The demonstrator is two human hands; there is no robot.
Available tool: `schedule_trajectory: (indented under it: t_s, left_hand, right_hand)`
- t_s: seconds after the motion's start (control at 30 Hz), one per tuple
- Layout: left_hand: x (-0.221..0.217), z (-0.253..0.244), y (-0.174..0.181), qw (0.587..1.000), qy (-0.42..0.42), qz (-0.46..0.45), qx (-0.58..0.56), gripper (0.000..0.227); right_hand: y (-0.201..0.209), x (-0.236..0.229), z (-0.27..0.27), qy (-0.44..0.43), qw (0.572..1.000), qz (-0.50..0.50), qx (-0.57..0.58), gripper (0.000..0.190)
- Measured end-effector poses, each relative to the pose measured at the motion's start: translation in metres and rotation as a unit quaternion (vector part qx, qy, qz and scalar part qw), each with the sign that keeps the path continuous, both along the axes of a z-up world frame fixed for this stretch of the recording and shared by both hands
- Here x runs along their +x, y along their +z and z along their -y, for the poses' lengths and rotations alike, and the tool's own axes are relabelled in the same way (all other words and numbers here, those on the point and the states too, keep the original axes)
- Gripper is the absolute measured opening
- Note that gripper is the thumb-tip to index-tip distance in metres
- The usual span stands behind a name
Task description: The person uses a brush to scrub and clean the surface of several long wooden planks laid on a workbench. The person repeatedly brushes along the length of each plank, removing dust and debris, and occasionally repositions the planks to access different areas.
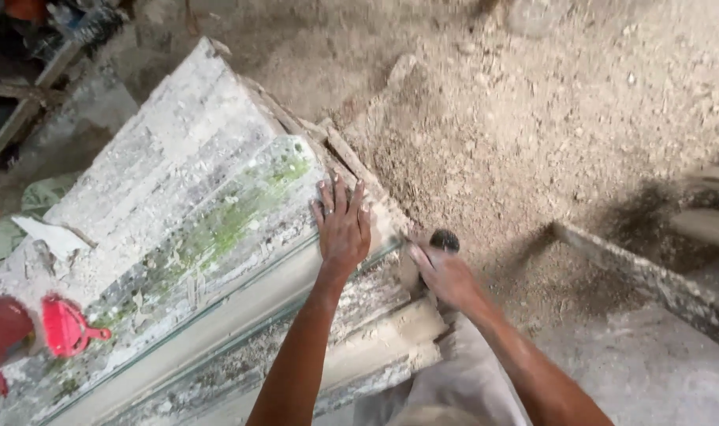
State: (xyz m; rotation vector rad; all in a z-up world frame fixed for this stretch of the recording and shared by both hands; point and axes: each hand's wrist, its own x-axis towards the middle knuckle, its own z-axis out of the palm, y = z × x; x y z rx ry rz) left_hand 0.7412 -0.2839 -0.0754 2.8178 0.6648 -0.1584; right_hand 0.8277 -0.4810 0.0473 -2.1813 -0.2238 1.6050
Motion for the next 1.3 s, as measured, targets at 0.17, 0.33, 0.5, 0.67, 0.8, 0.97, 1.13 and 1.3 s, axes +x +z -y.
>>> schedule_trajectory:
  t_s: [0.17,0.33,0.5,0.67,0.8,0.97,1.13,1.3]
  left_hand:
    - [0.007,-0.002,0.016,1.000,-0.002,0.024,-0.016,0.051]
    - [0.009,-0.003,0.012,1.000,0.010,-0.007,-0.018,0.051]
    - [0.012,-0.004,0.013,0.998,0.012,-0.030,-0.047,0.053]
    - [0.015,-0.003,0.028,0.998,0.018,-0.045,-0.043,0.049]
    - [0.005,-0.003,0.014,0.997,0.019,-0.025,-0.065,0.053]
    - [0.003,0.001,0.017,0.999,0.011,-0.009,-0.048,0.050]
    - [0.012,-0.004,0.019,0.996,0.015,0.048,-0.078,0.051]
    - [-0.002,0.000,0.005,0.999,0.003,0.036,-0.017,0.052]
  right_hand:
    - [-0.017,0.019,-0.023,0.019,0.996,0.025,0.078,0.065]
    - [0.027,0.017,-0.030,0.069,0.996,0.044,0.030,0.061]
    - [-0.016,0.017,-0.038,0.061,0.995,0.053,0.059,0.069]
    - [0.017,0.027,-0.070,0.360,0.930,0.077,0.002,0.038]
    - [-0.039,0.004,-0.042,0.011,0.995,0.057,0.081,0.048]
    - [-0.094,-0.021,-0.026,0.122,0.987,0.086,0.059,0.052]
    - [-0.138,-0.009,-0.023,-0.127,0.978,0.028,0.163,0.062]
    - [-0.041,0.004,-0.051,0.169,0.971,0.162,0.051,0.045]
